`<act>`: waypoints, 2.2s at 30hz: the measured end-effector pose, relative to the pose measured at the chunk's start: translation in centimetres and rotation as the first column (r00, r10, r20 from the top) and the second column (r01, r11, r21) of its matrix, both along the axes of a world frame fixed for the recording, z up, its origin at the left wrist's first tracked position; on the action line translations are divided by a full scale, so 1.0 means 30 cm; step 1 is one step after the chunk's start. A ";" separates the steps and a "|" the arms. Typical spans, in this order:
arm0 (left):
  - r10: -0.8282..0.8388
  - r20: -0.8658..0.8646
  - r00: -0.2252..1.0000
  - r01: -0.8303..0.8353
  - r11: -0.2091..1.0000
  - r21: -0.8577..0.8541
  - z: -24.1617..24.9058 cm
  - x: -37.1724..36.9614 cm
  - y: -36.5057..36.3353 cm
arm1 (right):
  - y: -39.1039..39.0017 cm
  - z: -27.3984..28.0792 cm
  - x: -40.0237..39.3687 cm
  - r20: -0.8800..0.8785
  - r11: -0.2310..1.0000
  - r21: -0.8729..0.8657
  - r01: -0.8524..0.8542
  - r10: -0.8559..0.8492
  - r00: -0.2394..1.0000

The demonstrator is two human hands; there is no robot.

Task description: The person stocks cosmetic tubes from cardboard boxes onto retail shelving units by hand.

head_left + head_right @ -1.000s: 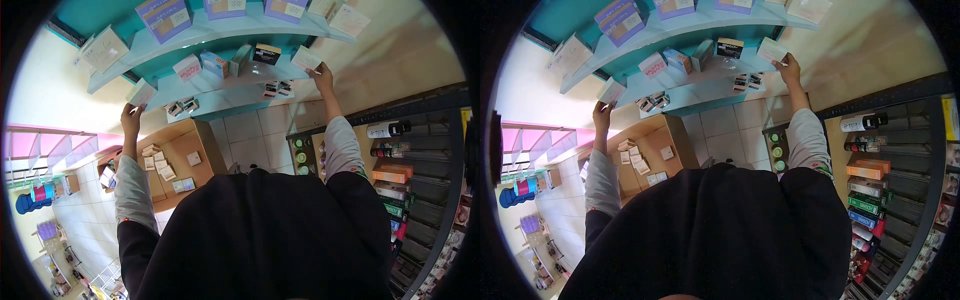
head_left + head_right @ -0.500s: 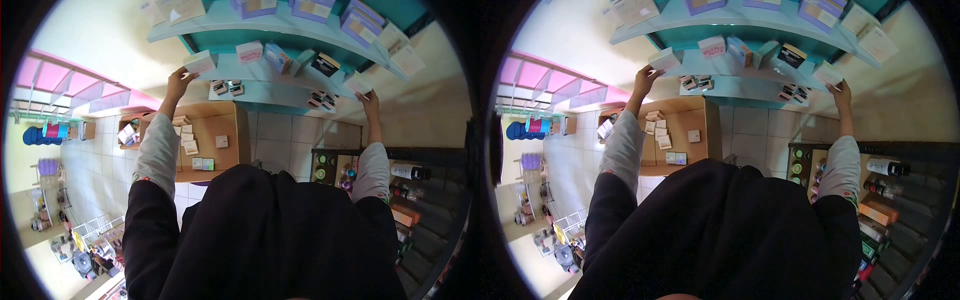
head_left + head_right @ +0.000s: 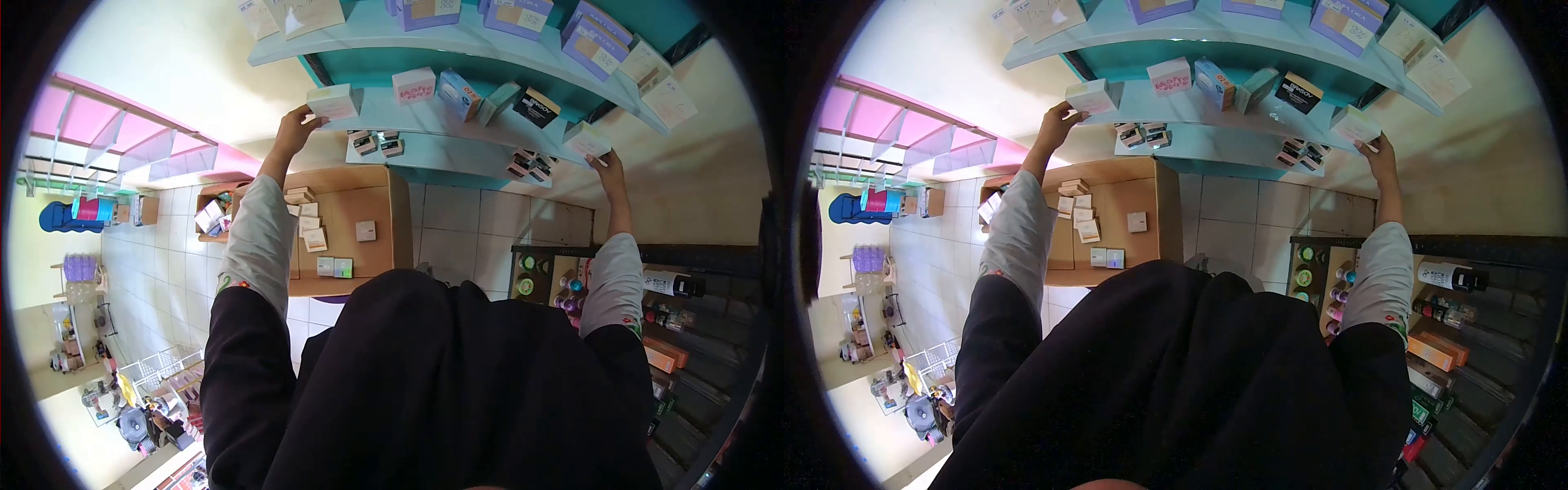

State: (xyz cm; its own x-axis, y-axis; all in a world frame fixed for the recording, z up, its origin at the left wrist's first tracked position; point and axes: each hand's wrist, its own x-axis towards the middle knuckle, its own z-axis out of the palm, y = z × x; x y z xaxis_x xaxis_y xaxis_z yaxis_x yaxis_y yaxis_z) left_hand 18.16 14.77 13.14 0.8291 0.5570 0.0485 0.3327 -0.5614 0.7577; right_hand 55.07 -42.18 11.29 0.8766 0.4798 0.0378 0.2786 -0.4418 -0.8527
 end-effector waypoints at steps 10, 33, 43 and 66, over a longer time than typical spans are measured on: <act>-0.058 -0.031 0.998 0.058 0.998 0.004 -0.006 -0.005 0.034 | 0.008 0.062 -0.017 -0.099 0.997 -0.069 -0.031 0.024 0.995; 0.162 0.081 0.983 -0.170 0.981 0.091 -0.031 -0.010 -0.053 | 0.013 -0.037 -0.059 0.254 0.969 -0.085 0.232 -0.204 0.945; 0.159 0.008 0.987 -0.158 0.976 0.150 -0.014 -0.011 -0.055 | 0.006 -0.064 -0.034 0.290 0.965 -0.106 0.239 -0.200 0.936; -0.043 -0.048 0.998 0.043 0.999 0.019 -0.028 -0.019 0.051 | -0.020 0.035 0.019 0.004 0.988 -0.121 -0.091 0.092 0.996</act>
State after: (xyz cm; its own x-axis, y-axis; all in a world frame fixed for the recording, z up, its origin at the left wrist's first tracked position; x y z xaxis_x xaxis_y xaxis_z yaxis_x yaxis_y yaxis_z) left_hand 17.58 16.30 12.31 0.8539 0.5200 0.0197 0.3430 -0.5909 0.7302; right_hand 55.65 -42.78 12.34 0.8286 0.5596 -0.0170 0.3308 -0.5138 -0.7916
